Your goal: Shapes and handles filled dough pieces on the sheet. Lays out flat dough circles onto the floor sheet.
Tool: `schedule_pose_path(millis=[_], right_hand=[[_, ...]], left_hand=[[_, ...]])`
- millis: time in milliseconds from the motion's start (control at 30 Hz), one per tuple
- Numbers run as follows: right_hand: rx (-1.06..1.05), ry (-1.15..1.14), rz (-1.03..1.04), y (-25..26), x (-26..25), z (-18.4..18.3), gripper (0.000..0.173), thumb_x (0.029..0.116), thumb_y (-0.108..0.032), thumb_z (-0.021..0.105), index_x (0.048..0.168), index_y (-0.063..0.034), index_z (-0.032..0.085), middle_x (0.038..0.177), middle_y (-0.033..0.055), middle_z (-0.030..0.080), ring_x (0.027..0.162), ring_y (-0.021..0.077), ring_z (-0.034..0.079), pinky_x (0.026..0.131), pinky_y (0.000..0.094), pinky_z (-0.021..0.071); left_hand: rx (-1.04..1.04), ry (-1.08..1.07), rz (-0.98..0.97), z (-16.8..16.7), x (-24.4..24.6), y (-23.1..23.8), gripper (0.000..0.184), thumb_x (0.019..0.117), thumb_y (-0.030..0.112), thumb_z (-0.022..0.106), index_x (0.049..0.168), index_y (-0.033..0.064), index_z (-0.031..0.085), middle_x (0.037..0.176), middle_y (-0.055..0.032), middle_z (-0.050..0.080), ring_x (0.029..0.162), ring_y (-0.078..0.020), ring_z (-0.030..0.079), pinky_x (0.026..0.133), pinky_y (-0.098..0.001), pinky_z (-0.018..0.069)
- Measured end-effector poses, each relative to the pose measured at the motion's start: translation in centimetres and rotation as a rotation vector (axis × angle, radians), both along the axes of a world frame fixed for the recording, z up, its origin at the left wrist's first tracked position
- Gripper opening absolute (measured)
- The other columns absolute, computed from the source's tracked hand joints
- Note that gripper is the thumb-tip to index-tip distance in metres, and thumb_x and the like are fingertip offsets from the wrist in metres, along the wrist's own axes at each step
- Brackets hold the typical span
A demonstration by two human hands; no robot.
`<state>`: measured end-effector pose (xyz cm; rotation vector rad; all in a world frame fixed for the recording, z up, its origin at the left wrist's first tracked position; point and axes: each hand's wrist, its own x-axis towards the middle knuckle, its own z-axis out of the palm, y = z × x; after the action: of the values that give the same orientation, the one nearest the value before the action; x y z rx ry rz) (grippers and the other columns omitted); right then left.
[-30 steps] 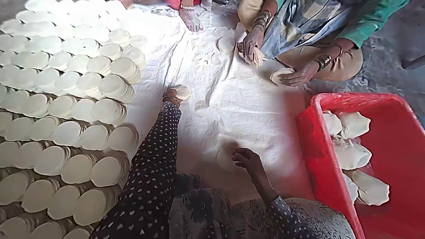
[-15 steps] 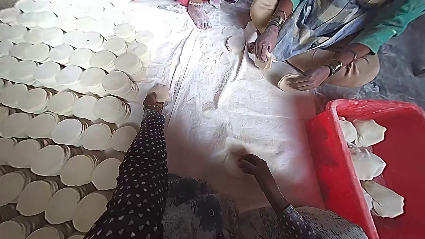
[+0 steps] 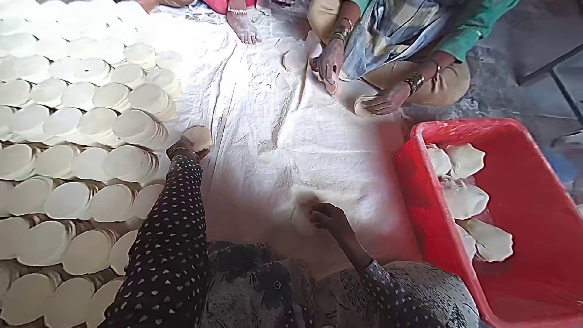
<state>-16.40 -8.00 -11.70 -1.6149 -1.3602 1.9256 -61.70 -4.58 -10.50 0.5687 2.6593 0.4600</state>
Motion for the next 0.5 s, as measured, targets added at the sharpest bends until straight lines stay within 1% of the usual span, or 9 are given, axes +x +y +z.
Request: schedule_pose_path(millis=[100, 167, 200, 233, 267, 333, 367, 433, 500], right_hand=[[0.177, -0.105, 0.124, -0.2, 0.4, 0.6, 0.034, 0.1006, -0.013, 0.064, 0.13, 0.0024, 0.061, 0.12, 0.0156, 0.07, 0.099, 0.02, 0.072, 0.088, 0.0367, 0.0595], [0.38, -0.201, 0.229, -0.7, 0.9, 1.8, 0.041, 0.0989, -0.016, 0.065, 0.136, -0.001, 0.06, 0.13, 0.0173, 0.067, 0.112, 0.0277, 0.07, 0.1, 0.0453, 0.0545], [0.472, -0.207, 0.277, -0.9, 1.2, 3.1, 0.043, 0.0993, -0.017, 0.065, 0.139, -0.0023, 0.058, 0.134, 0.0188, 0.064, 0.113, 0.0311, 0.068, 0.101, 0.0481, 0.0532], [0.563, -0.188, 0.304, -1.2, 1.5, 4.6, 0.043, 0.0995, -0.016, 0.065, 0.14, -0.0025, 0.058, 0.135, 0.0204, 0.063, 0.112, 0.033, 0.068, 0.1, 0.0493, 0.053], [0.656, -0.169, 0.308, -1.5, 2.2, 6.4, 0.042, 0.0995, -0.015, 0.064, 0.139, -0.0024, 0.06, 0.134, 0.0209, 0.063, 0.112, 0.0333, 0.068, 0.099, 0.0488, 0.0532], [0.841, -0.188, 0.227, -1.9, 4.8, 9.7, 0.037, 0.0991, -0.014, 0.065, 0.135, -0.0027, 0.064, 0.13, 0.0183, 0.067, 0.114, 0.0308, 0.068, 0.1, 0.0462, 0.054], [0.919, -0.228, 0.144, -1.8, 7.2, 11.3, 0.034, 0.0989, -0.013, 0.066, 0.131, -0.0024, 0.066, 0.126, 0.0173, 0.069, 0.112, 0.0299, 0.069, 0.098, 0.0459, 0.0552], [1.027, -0.388, -0.069, -1.5, 14.0, 13.4, 0.028, 0.0968, -0.01, 0.069, 0.123, -0.0012, 0.068, 0.113, 0.0158, 0.071, 0.098, 0.0281, 0.071, 0.086, 0.0453, 0.0598], [0.906, -0.595, -0.247, -0.7, 22.1, 14.2, 0.02, 0.0984, -0.008, 0.067, 0.117, 0.0001, 0.069, 0.104, 0.0175, 0.072, 0.092, 0.0313, 0.071, 0.082, 0.0496, 0.0591]], left_hand=[[-0.042, 0.12, -0.387, -2.3, -2.0, -3.4, 0.038, 0.1015, 0.015, 0.064, 0.13, -0.0092, 0.057, 0.131, -0.0338, 0.059, 0.128, -0.0483, 0.055, 0.109, -0.063, 0.0401], [0.066, -0.007, -0.482, -3.8, -2.1, -4.5, 0.037, 0.1056, 0.012, 0.055, 0.134, -0.0109, 0.052, 0.127, -0.031, 0.061, 0.118, -0.036, 0.062, 0.105, -0.0484, 0.0472], [0.164, -0.171, -0.496, -4.9, -2.6, -4.9, 0.039, 0.1082, 0.016, 0.048, 0.137, -0.0098, 0.048, 0.118, -0.0242, 0.06, 0.101, -0.0205, 0.063, 0.091, -0.031, 0.0507], [0.264, -0.347, -0.486, -6.0, -3.0, -5.1, 0.042, 0.1081, 0.022, 0.046, 0.138, -0.0079, 0.044, 0.107, -0.0187, 0.059, 0.083, -0.0117, 0.062, 0.072, -0.0216, 0.0516], [0.262, -0.494, -0.375, -4.8, -1.1, -4.9, 0.047, 0.108, 0.028, 0.046, 0.144, -0.0027, 0.04, 0.107, -0.0171, 0.059, 0.075, -0.0109, 0.063, 0.063, -0.022, 0.0511], [0.074, -0.57, -0.183, 1.3, 6.9, -5.6, 0.053, 0.1085, 0.04, 0.044, 0.151, 0.011, 0.034, 0.12, -0.0145, 0.058, 0.078, -0.014, 0.062, 0.065, -0.0279, 0.0501], [0.009, -0.592, -0.182, 4.2, 10.5, -6.6, 0.053, 0.1089, 0.04, 0.043, 0.153, 0.012, 0.031, 0.122, -0.0142, 0.058, 0.08, -0.0154, 0.063, 0.067, -0.0304, 0.0508], [-0.029, -0.617, -0.269, 7.5, 15.4, -9.4, 0.048, 0.1086, 0.037, 0.046, 0.147, 0.0091, 0.035, 0.111, -0.013, 0.064, 0.073, -0.0172, 0.069, 0.062, -0.0329, 0.0567], [0.021, -0.699, -0.364, 9.1, 18.3, -12.5, 0.045, 0.1073, 0.029, 0.048, 0.143, 0.0054, 0.037, 0.105, -0.0124, 0.067, 0.071, -0.0197, 0.071, 0.061, -0.0357, 0.0595]])
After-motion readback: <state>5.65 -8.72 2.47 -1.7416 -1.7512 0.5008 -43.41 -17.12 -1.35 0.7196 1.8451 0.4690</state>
